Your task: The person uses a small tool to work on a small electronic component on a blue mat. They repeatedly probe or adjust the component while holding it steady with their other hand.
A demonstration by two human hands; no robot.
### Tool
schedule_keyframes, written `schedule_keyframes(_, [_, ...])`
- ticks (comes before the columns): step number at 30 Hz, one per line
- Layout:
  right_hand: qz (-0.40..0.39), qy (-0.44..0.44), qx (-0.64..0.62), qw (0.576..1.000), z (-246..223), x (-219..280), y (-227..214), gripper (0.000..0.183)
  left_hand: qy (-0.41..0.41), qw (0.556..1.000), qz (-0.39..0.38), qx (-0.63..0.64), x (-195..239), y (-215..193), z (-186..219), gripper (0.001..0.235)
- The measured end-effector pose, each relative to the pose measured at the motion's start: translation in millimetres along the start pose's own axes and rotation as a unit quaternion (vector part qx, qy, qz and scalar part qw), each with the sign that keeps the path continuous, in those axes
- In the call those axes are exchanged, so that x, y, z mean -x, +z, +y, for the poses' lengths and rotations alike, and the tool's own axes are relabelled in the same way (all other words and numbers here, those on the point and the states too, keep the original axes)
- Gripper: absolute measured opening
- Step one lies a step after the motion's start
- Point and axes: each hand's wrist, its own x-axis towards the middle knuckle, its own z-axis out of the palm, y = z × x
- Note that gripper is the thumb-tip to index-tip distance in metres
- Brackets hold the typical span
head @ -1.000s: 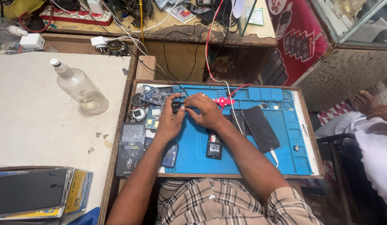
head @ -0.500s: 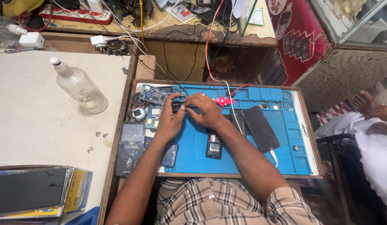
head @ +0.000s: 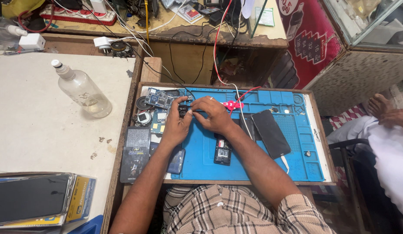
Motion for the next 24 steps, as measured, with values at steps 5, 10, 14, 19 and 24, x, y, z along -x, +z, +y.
schedule_keyframes(5, [0.0, 0.007, -0.003, 1.0, -0.6, -0.3, -0.5, 0.018, -0.019, 1.0, -0.005, -0.005, 0.0, -0.4, 1.3, 0.048])
schedule_keyframes(10, [0.002, 0.003, -0.002, 1.0, -1.9, 0.0, -1.3, 0.018, -0.01, 1.0, -0.006, 0.005, -0.1, -0.7, 1.9, 0.048])
schedule_keyframes(14, [0.004, 0.002, 0.002, 1.0, -2.0, -0.2, -0.8, 0.018, 0.004, 1.0, 0.001, -0.009, 0.5, -0.3, 2.1, 0.048])
schedule_keyframes(19, [0.001, 0.001, -0.001, 1.0, -1.0, -0.2, -0.4, 0.018, 0.008, 1.0, 0.003, 0.004, 0.1, -0.4, 2.6, 0.047])
schedule_keyframes(24, [0.003, 0.002, -0.001, 1.0, -1.3, -0.1, -0.4, 0.018, -0.019, 1.0, -0.004, 0.008, 0.2, -0.4, 2.4, 0.048])
